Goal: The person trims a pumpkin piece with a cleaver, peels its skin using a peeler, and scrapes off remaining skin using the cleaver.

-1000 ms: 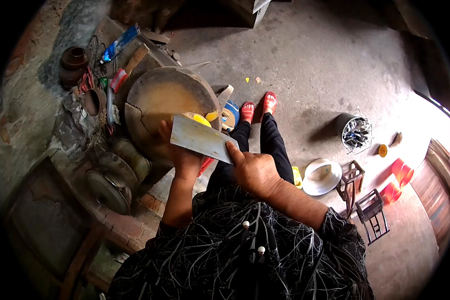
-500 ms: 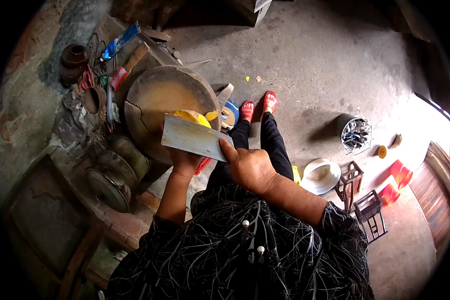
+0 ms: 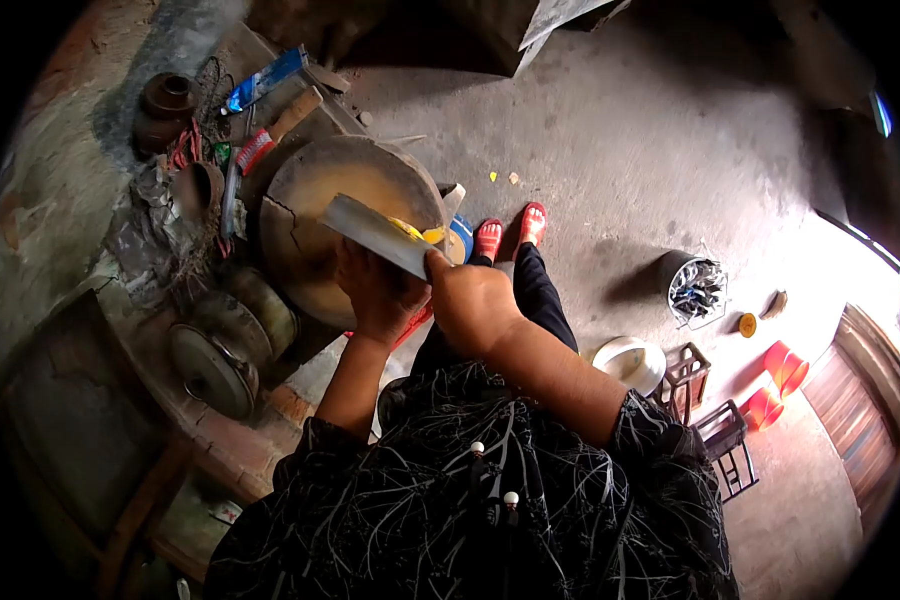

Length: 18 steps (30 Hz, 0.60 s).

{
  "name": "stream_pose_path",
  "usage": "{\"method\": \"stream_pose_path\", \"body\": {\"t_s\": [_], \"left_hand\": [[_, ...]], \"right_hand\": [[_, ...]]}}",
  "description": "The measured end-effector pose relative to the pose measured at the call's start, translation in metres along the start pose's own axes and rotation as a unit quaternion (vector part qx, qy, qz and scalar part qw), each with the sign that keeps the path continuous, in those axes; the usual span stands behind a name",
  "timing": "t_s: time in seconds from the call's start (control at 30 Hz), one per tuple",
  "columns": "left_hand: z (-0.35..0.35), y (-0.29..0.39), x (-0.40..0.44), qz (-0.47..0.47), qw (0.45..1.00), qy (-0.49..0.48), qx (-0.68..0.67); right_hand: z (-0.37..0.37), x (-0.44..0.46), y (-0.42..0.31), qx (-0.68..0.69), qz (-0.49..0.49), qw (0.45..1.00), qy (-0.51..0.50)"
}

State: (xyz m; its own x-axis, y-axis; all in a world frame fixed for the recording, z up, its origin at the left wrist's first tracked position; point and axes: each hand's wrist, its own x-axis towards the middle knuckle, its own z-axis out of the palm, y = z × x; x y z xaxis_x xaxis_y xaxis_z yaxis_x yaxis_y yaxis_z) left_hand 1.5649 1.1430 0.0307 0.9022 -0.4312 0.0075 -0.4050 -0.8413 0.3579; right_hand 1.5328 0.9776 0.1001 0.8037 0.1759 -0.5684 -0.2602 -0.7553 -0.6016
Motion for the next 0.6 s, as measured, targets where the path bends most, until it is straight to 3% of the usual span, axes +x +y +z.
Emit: {"method": "stream_pose_path", "body": {"t_s": [0.07,0.13,0.2,0.23,0.27,0.33,0.4,0.53,0.6], "left_hand": [[-0.003,0.005,0.004,-0.051,0.999,-0.018,-0.006],[0.006,-0.005,0.001,-0.037,0.999,0.013,-0.008],[0.004,0.000,-0.005,-0.021,0.999,0.046,-0.006],[-0.008,0.015,-0.010,-0.001,0.996,-0.004,0.085],[-0.021,0.027,-0.015,0.017,0.983,-0.056,0.176],[-0.005,-0.002,-0.017,0.021,0.998,0.012,0.059],[0.013,-0.029,-0.021,0.032,0.997,0.064,-0.022],[0.001,-0.025,-0.019,0.076,0.997,0.015,0.010],[0.001,-0.024,-0.014,0.058,0.998,0.011,-0.016]], "right_hand": [[-0.009,0.010,-0.004,-0.012,0.006,0.999,-0.035],[-0.011,0.021,-0.007,-0.015,0.028,0.999,-0.018],[-0.008,0.038,-0.004,-0.042,0.023,0.996,-0.071],[-0.017,0.041,-0.012,0.006,0.060,0.996,-0.072],[-0.030,0.030,-0.001,-0.046,-0.038,0.993,-0.106],[0.014,0.033,0.027,-0.015,0.023,0.996,-0.086],[-0.006,-0.002,0.026,0.074,0.059,0.995,0.019],[-0.016,-0.029,0.031,0.065,0.081,0.995,-0.008],[-0.006,-0.042,0.027,0.054,0.034,0.998,-0.001]]}}
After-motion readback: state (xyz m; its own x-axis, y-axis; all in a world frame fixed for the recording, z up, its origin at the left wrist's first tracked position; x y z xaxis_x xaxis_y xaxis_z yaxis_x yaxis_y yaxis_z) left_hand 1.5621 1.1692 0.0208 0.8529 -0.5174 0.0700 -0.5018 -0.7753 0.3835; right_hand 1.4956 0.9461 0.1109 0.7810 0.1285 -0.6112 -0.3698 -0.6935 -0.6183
